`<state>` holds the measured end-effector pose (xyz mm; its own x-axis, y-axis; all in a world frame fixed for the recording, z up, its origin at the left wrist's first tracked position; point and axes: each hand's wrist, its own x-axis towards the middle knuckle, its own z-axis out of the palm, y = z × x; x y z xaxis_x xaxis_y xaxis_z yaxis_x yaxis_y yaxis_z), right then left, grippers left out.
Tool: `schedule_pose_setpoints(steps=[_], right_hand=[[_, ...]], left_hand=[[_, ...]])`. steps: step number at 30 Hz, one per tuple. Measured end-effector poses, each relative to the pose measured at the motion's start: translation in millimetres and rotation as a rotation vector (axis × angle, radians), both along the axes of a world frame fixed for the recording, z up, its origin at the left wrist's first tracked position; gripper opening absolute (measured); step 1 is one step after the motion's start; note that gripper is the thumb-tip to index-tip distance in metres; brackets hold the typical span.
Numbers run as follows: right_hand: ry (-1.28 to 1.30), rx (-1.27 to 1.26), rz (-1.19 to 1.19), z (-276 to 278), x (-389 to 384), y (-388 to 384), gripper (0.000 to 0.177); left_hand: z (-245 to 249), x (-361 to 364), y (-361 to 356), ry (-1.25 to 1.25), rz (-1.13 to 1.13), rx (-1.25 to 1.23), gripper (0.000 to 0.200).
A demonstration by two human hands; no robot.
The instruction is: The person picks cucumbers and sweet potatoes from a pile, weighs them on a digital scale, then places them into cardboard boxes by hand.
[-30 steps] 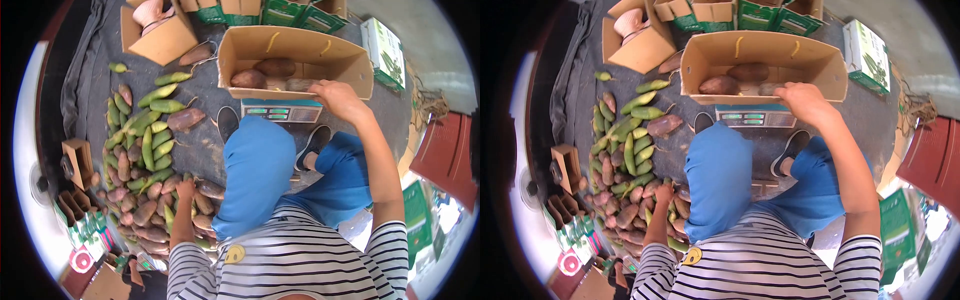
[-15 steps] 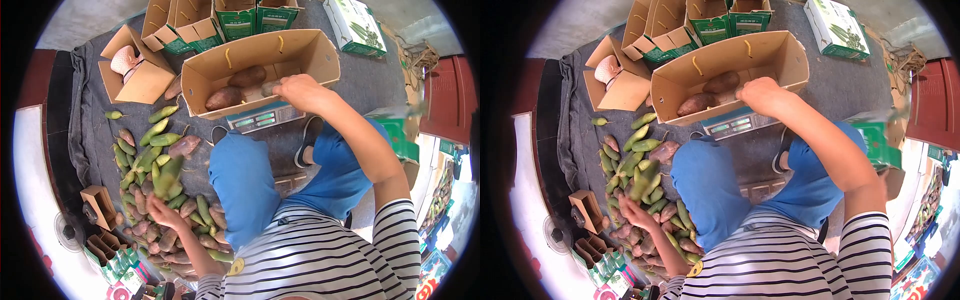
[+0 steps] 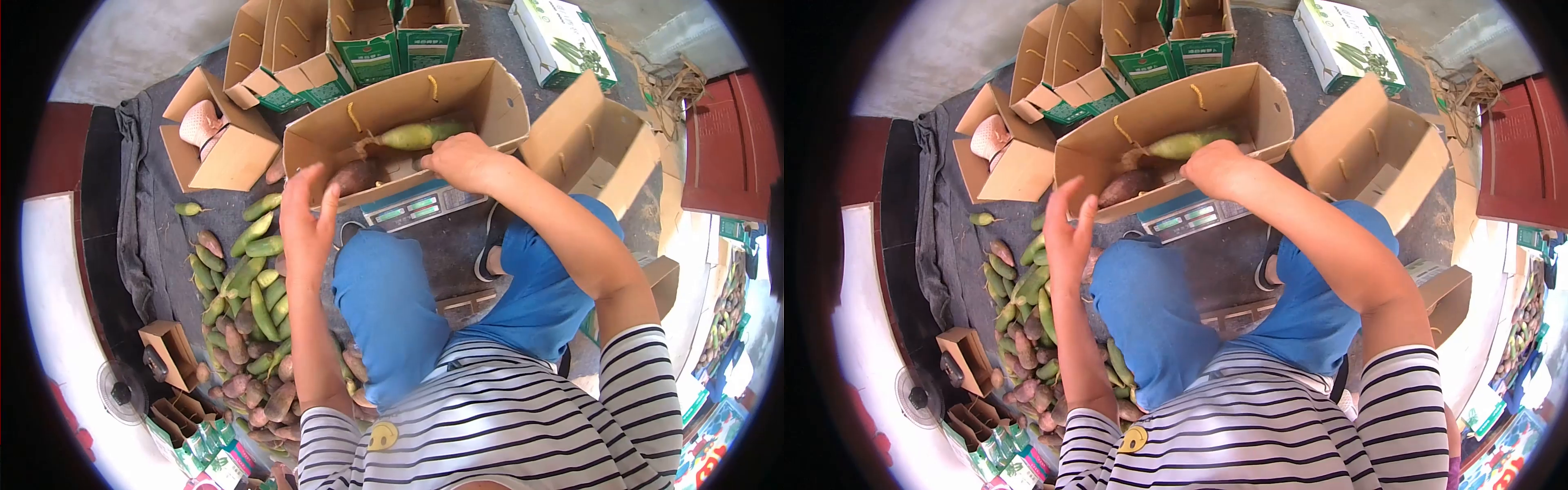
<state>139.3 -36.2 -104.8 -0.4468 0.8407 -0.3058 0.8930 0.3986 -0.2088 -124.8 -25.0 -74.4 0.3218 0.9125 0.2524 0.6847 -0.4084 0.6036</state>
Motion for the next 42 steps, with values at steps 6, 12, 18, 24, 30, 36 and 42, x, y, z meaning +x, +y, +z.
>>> schedule_pose_setpoints(steps=[6, 12, 18, 24, 30, 36, 42], right_hand=[[0.010, 0.000, 0.024, -3.1, 0.7, 2.0, 0.017], [0.199, 0.138, -0.152, 57.8, 36.2, 0.5, 0.022], [-0.115, 0.246, -0.653, 82.6, 173.0, 10.9, 0.023], [-0.241, 0.053, -0.319, -84.8, 195.0, -8.4, 0.017], [-0.281, -0.268, -0.028, -133.0, 168.2, -19.2, 0.032], [-0.230, -0.159, -0.565, -72.8, 191.7, -78.2, 0.047], [-0.122, 0.249, -0.886, 1.7, 237.8, -246.5, 0.035]], left_hand=[[-27.0, -7.7, -2.0, 0.385, -0.186, 0.107, 0.022], [-42.2, -11.4, -3.1, 0.371, -0.166, 0.182, 0.016], [-48.8, -12.4, -1.5, 0.388, -0.148, 0.200, 0.015], [-52.9, -12.9, -1.5, 0.390, -0.127, 0.214, 0.015], [-45.1, -5.8, -4.7, 0.380, -0.120, 0.177, 0.016], [-50.7, -10.6, -3.2, 0.372, -0.129, 0.205, 0.015], [-53.9, -11.5, -2.0, 0.404, -0.121, 0.217, 0.015]])
